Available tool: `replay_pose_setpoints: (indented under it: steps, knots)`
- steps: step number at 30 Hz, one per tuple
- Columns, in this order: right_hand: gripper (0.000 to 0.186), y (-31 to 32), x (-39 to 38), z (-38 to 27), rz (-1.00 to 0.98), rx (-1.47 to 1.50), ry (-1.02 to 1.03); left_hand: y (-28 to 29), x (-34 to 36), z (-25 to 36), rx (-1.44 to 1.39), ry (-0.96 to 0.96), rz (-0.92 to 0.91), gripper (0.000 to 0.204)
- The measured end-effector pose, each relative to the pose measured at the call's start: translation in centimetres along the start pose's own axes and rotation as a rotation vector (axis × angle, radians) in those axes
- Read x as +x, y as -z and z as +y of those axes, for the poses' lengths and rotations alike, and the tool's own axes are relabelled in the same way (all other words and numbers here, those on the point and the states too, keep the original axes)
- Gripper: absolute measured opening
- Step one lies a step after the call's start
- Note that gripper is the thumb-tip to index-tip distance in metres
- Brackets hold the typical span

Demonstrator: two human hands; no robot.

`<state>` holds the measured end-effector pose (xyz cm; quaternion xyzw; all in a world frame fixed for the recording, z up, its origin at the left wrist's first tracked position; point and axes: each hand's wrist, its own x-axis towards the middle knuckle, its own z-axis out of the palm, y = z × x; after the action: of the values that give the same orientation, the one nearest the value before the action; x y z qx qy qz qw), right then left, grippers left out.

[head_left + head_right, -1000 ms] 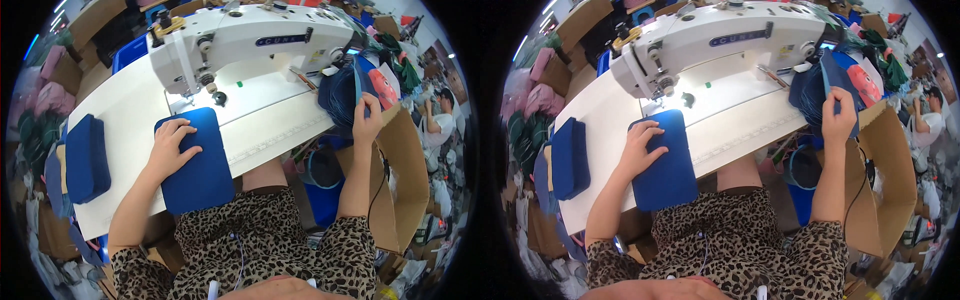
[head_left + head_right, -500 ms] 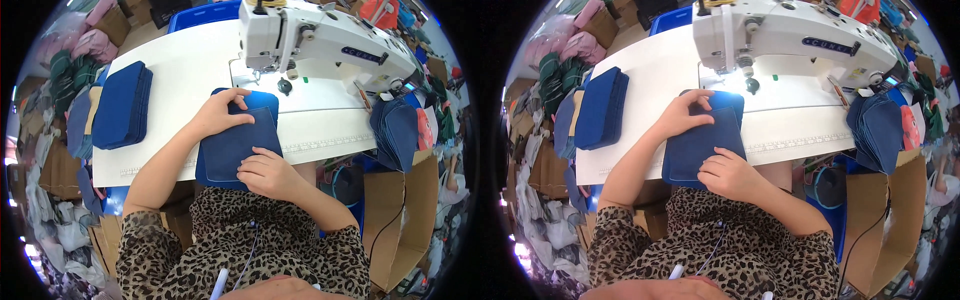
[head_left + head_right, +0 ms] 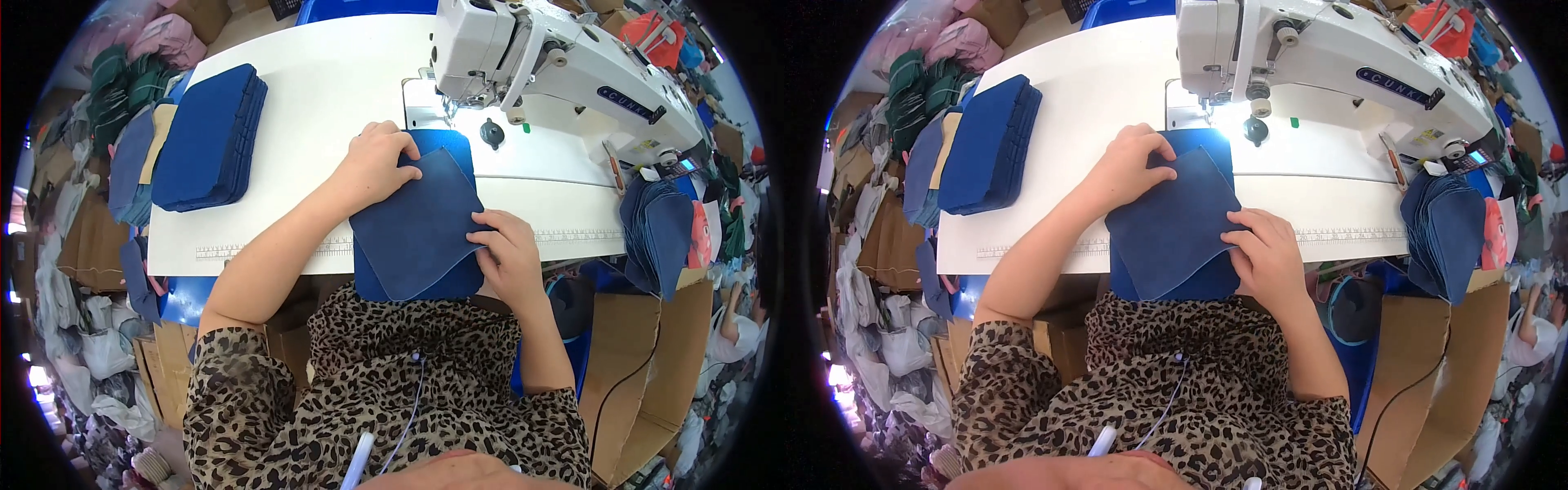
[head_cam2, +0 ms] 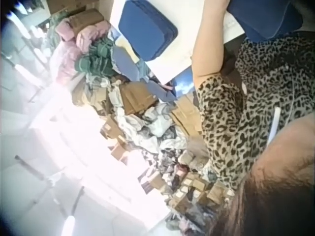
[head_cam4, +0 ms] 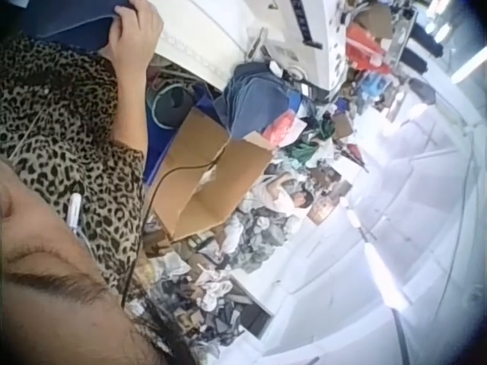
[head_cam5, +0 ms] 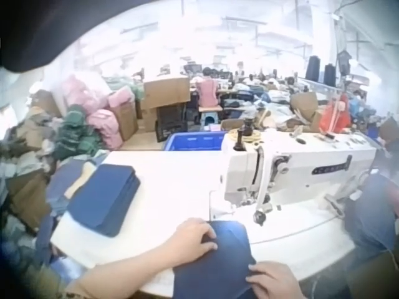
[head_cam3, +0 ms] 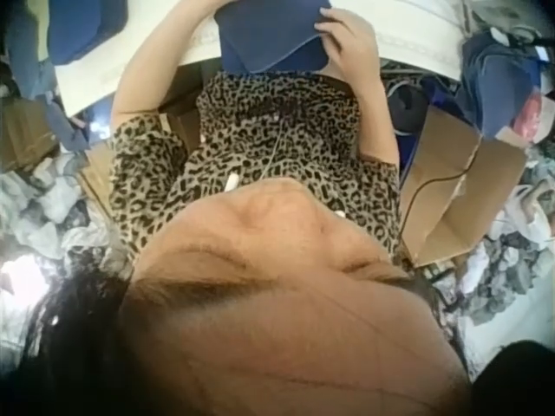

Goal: Sewing blue fabric pieces together using an industrial sewing machine.

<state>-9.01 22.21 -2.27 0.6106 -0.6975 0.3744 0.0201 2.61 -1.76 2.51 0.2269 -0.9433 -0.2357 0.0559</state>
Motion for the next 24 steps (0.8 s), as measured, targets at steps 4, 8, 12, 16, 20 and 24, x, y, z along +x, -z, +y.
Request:
replay_pose_setpoints:
  steps: [4, 8, 12, 16, 20, 24]
  knots:
    - [0.021, 0.1, 1.0, 0.5, -0.037, -0.005, 0.020, 0.0, 0.0, -0.3, 0.036, 0.059, 0.048, 0.019]
    - [0.019, 0.2, 1.3, 0.6, -0.048, 0.012, 0.030, 0.0, 0.0, -0.3, 0.076, 0.011, 0.063, 0.016]
    - [0.021, 0.0, 0.7, 0.8, 0.000, -0.023, 0.075, 0.1, 0.1, 0.4, -0.127, -0.096, 0.019, 0.012]
    - [0.023, 0.1, -0.1, 0.4, 0.015, -0.031, 0.152, -0.9, 0.0, 0.4, -0.325, -0.096, 0.032, 0.010]
    - [0.024, 0.2, -2.1, -0.7, -0.005, 0.012, 0.190, -1.8, 0.6, 0.1, -0.232, -0.227, 0.030, 0.011]
    - [0.021, -0.3, -2.5, -0.6, -0.011, 0.074, 0.198, -2.0, 0.9, 0.1, -0.047, -0.391, 0.124, 0.010]
